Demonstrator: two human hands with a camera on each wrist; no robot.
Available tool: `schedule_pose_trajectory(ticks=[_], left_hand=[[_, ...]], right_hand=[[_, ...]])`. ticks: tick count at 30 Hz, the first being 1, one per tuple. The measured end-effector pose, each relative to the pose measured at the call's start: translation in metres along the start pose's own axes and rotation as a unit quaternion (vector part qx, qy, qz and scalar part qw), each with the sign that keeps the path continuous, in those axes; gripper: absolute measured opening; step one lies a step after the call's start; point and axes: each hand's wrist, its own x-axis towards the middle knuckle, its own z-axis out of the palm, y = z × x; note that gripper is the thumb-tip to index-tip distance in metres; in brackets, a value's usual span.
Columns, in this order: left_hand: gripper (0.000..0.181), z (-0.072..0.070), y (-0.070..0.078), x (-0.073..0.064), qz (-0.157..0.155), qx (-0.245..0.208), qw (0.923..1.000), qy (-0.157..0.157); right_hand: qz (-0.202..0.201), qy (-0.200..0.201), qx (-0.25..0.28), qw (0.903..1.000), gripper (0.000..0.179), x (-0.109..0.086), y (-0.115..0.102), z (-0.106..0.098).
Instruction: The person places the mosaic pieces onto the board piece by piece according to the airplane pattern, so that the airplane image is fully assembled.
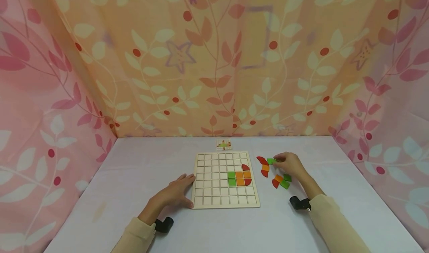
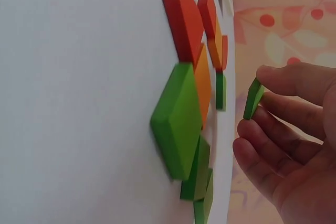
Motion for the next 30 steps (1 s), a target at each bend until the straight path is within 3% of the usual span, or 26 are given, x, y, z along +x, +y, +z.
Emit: schedule_pose_trajectory(ticks=[7,16,30], left_hand=[[0.095,-0.001,0.002,0.0,0.0,0.001,1.0,0.0],[0.095,0.0,0.001,-0.001,-0.004,0.003,1.0,0.002],[0.096,0.0,0.004,-0.002,-0.008,0.002,1.0,0.001]], right_hand=[[-0.034,0.012,0.02,0.9992,0.033,-0.002,-0.013,0.006],[-0.045,-0.004,0.051,0.9977,0.034,-0.006,-0.025,0.012],[-0.065,-0.01,0.041,0.997,0.033,-0.003,-0.045,0.021]])
